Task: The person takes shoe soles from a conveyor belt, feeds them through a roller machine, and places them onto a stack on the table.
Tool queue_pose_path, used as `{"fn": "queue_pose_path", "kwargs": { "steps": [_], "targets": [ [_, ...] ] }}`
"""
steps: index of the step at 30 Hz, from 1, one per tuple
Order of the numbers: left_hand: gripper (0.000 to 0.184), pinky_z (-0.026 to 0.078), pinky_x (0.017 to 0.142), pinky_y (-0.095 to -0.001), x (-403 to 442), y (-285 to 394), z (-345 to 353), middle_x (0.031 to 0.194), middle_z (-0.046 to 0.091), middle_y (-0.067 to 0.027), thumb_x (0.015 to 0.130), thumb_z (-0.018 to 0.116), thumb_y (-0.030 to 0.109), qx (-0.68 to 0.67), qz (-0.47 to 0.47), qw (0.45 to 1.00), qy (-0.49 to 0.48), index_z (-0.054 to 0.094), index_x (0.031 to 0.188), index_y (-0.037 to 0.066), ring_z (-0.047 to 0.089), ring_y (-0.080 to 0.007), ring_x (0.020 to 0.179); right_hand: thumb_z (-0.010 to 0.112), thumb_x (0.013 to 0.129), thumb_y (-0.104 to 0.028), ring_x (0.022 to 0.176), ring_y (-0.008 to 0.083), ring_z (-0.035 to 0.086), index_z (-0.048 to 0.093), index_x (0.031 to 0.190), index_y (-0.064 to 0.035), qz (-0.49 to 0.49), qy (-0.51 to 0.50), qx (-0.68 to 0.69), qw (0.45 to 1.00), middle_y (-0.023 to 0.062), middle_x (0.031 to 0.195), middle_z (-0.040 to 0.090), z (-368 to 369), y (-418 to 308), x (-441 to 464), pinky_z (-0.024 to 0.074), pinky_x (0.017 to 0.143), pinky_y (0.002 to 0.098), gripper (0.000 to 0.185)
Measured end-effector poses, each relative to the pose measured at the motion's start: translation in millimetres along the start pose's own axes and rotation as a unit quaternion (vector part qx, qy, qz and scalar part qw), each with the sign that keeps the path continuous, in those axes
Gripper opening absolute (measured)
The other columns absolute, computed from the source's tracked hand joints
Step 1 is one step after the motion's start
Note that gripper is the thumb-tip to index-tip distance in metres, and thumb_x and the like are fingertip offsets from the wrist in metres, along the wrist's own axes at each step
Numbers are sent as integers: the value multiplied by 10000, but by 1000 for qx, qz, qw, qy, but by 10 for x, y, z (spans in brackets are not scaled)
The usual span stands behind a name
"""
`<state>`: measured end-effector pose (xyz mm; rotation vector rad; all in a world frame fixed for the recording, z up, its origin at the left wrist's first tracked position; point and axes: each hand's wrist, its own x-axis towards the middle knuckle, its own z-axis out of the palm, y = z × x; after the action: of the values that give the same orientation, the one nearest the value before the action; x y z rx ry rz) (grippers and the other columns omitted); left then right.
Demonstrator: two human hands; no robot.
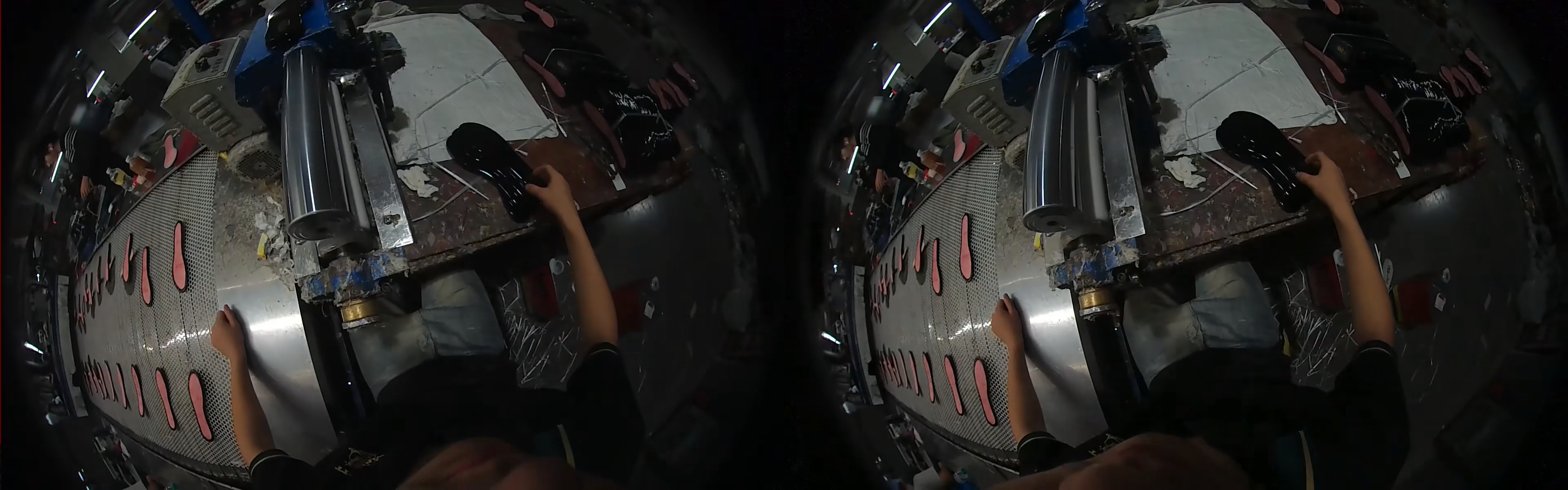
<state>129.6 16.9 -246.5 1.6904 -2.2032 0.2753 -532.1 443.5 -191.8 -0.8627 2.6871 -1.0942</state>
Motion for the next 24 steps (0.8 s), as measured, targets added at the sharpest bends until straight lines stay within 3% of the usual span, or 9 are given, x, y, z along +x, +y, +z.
{"fn": "queue_pose_path", "kwargs": {
  "steps": [5, 8, 9, 10, 12, 14, 15, 19, 24],
  "targets": [
    [461, 460, 575, -506, -3, 43, -83, 678, 636, -200, 972, 483, 417, 9, -3, 1000, -6, 627, 741, 45, 619, -413, 629, 753, 794, -137, 941, 163, 633, 662, 1063, -1, 25, 53, 199, 978, 89, 1016, 679, -169, 69, 14, 490, 826, 287, 315],
    [463, 442, 583, -513, 16, -15, -78, 688, 626, -209, 975, 470, 397, -39, -8, 999, -20, 621, 722, 40, 610, -434, 651, 730, 825, -123, 1009, 177, 624, 650, 1100, 4, -9, 83, 348, 934, 87, 1100, 664, -430, -57, -206, 488, 876, 309, 313],
    [473, 434, 527, -438, 48, -67, -18, 620, 622, -159, 982, 487, 368, -47, -1, 999, 11, 608, 687, 19, 610, -337, 551, 725, 829, -117, 1044, 183, 614, 644, 1111, 8, -14, 74, 392, 917, 98, 1138, 654, -565, -220, -277, 478, 912, 317, 319],
    [467, 428, 517, -378, 196, -162, -40, 599, 612, -112, 984, 508, 349, -197, -33, 977, -67, 604, 676, 11, 586, -254, 533, 725, 829, -117, 1044, 183, 614, 644, 1111, 8, -17, 71, 394, 916, 98, 1138, 654, -694, -384, -267, 478, 912, 317, 319],
    [357, 398, 535, -225, 584, -5, -315, 641, 603, -4, 970, 586, 271, -443, -57, 877, -176, 650, 770, -18, 510, -70, 573, 707, 830, -90, 1113, 183, 586, 636, 1117, 13, -178, 43, 376, 908, 115, 1205, 628, -857, -741, -287, 443, 983, 331, 313],
    [267, 455, 622, -233, 814, 807, -1080, 785, 662, -40, 945, 624, 230, -500, 43, 853, -142, 669, 981, -30, 583, -97, 682, 707, 825, -83, 1122, 180, 579, 635, 1113, 12, -215, 2, 350, 912, 115, 1212, 622, -913, -1241, -224, 431, 997, 328, 312],
    [340, 492, 739, -250, 895, 1183, -1508, 996, 685, -76, 909, 662, 208, -489, 117, 851, -150, 632, 1163, -17, 625, -125, 837, 707, 819, -76, 1131, 178, 572, 633, 1109, 10, -255, -36, 315, 914, 116, 1220, 616, -876, -1484, -167, 419, 1012, 326, 312],
    [588, 467, 964, -371, 1127, 2145, -2384, 1300, 600, -123, 834, 746, 292, -423, 383, 804, -168, 547, 1337, 62, 580, -242, 1173, 712, 806, -75, 1121, 178, 577, 627, 1106, 8, -294, -107, 328, 891, 102, 1199, 619, -604, -2265, -98, 423, 1004, 315, 323],
    [797, 383, 1087, -436, 1243, 2654, -2583, 1463, 433, -142, 764, 780, 432, -333, 474, 799, -163, 466, 1406, 80, 453, -307, 1323, 727, 818, -125, 1162, 189, 557, 589, 1196, -7, -302, -203, 326, 872, 90, 1179, 612, -477, -2629, -32, 470, 976, 332, 419]
  ]
}}
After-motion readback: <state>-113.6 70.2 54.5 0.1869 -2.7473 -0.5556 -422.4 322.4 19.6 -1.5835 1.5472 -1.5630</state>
